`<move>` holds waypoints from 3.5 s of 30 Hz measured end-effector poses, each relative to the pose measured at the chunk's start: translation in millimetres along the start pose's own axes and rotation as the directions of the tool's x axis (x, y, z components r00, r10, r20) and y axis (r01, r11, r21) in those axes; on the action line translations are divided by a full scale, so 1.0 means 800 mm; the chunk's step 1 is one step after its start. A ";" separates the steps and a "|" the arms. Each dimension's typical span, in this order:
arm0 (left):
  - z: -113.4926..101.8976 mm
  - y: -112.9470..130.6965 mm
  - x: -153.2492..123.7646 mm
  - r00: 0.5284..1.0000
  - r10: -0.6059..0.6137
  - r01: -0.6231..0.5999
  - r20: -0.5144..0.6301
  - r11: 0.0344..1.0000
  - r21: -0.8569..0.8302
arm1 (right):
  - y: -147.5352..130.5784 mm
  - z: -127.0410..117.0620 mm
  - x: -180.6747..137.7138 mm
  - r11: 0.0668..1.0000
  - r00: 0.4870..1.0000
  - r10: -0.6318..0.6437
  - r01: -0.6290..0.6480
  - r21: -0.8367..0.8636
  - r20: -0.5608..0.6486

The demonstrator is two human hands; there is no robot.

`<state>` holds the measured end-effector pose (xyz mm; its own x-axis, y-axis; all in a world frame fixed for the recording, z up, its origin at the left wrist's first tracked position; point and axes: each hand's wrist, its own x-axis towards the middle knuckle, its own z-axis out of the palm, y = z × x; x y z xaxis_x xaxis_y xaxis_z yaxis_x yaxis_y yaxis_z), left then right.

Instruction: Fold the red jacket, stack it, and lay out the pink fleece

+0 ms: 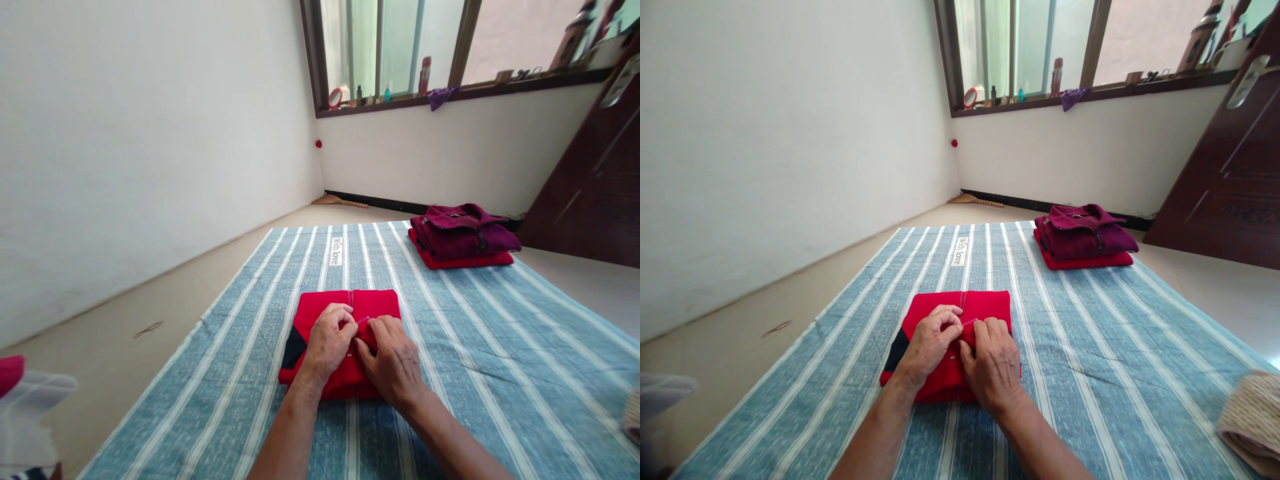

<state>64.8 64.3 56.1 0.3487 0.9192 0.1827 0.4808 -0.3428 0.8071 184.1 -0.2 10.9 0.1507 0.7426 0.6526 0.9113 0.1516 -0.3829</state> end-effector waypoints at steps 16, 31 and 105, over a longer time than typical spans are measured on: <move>0.002 0.001 -0.002 0.999 0.003 -0.003 -0.037 1.000 -0.004 | -0.001 0.000 -0.002 0.985 0.988 -0.150 0.145 -0.092 -0.040; 0.010 0.001 -0.001 0.994 0.054 -0.044 -0.097 0.994 0.098 | -0.005 -0.003 -0.004 0.977 0.983 -0.181 0.178 -0.117 -0.014; 0.005 0.019 -0.026 0.990 0.135 -0.095 -0.031 0.825 0.557 | -0.003 -0.002 0.002 0.996 0.994 -0.089 0.088 -0.014 -0.060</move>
<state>67.8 38.9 62.6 0.3850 0.8701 0.3077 0.8119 -0.4779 0.3354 182.7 -0.3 14.0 0.0918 0.6853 0.7224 0.9261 0.2077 -0.3148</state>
